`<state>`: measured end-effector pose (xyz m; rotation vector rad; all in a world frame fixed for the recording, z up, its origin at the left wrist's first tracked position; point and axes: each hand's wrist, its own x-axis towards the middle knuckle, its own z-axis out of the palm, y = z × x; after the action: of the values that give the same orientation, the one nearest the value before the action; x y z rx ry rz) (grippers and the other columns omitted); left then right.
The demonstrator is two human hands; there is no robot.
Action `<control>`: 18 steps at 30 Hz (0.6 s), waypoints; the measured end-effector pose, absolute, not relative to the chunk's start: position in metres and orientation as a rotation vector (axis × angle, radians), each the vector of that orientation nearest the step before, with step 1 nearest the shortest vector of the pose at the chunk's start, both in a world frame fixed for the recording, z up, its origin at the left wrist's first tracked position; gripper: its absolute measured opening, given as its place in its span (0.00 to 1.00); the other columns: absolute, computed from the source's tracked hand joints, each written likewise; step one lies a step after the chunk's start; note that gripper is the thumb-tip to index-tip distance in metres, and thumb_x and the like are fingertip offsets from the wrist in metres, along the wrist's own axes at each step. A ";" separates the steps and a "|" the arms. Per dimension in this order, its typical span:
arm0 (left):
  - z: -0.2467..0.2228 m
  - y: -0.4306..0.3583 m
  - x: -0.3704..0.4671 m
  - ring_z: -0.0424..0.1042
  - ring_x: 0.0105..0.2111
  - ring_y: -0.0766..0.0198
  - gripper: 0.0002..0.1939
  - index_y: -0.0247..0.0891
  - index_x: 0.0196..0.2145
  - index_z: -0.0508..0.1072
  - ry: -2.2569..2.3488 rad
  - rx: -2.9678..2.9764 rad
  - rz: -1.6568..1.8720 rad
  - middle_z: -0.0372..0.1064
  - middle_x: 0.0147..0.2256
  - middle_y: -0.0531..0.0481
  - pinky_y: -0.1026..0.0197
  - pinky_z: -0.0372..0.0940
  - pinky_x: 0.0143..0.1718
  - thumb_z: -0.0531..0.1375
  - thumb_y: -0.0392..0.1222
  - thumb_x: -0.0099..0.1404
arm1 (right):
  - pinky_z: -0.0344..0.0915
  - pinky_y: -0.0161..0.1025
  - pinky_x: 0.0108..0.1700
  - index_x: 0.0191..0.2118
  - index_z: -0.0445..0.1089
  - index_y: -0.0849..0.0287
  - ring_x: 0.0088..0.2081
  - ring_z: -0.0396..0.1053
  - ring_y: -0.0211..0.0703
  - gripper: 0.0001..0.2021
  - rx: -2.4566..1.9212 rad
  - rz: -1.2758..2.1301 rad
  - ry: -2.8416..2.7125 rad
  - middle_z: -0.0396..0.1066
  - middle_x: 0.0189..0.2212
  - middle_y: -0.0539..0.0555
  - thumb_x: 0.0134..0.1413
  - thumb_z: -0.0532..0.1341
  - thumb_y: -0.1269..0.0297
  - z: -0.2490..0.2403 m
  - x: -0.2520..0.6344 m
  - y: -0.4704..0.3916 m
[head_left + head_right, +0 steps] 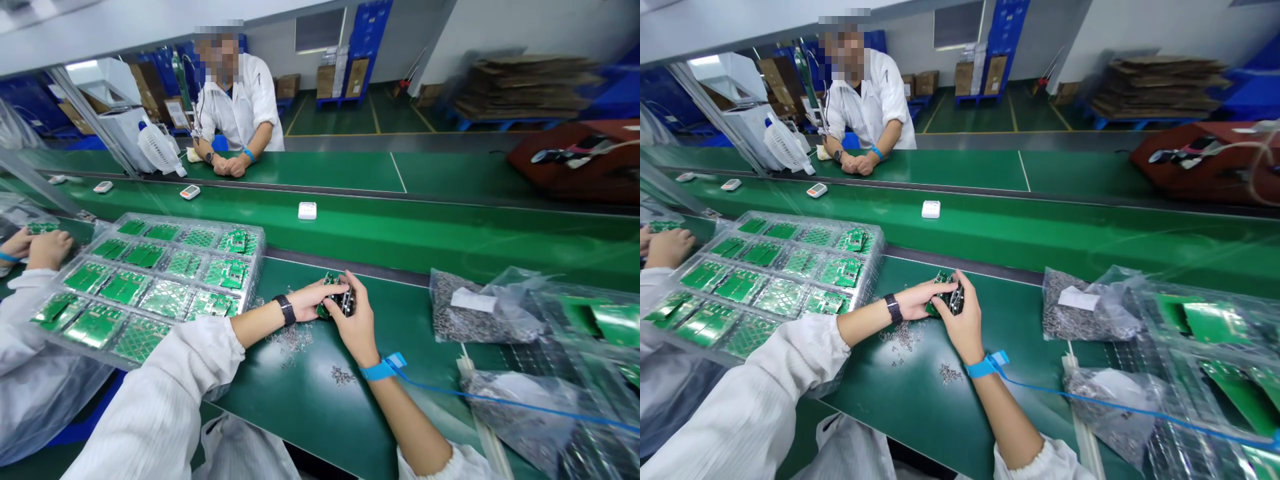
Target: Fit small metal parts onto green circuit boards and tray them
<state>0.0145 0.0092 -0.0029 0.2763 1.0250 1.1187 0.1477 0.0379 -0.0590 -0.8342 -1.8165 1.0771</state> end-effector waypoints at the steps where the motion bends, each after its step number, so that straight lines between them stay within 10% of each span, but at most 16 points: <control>1: -0.002 0.009 0.014 0.75 0.34 0.66 0.15 0.35 0.40 0.76 1.015 0.274 1.115 0.77 0.37 0.48 0.64 0.67 0.38 0.74 0.40 0.58 | 0.62 0.58 0.65 0.67 0.60 0.56 0.64 0.66 0.58 0.35 -0.834 1.050 -1.812 0.66 0.63 0.63 0.59 0.66 0.50 -0.058 0.147 0.038; 18: -0.006 0.009 0.019 0.71 0.30 0.65 0.13 0.36 0.38 0.74 1.119 0.491 1.083 0.73 0.32 0.50 0.64 0.64 0.31 0.68 0.49 0.64 | 0.65 0.58 0.61 0.62 0.65 0.55 0.59 0.68 0.58 0.29 -0.736 0.932 -1.750 0.69 0.58 0.62 0.61 0.65 0.48 -0.059 0.146 0.038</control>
<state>0.0189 0.0093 -0.0060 0.4910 1.1190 1.0831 0.1464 0.0383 -0.0586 -0.7359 -1.7496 0.9317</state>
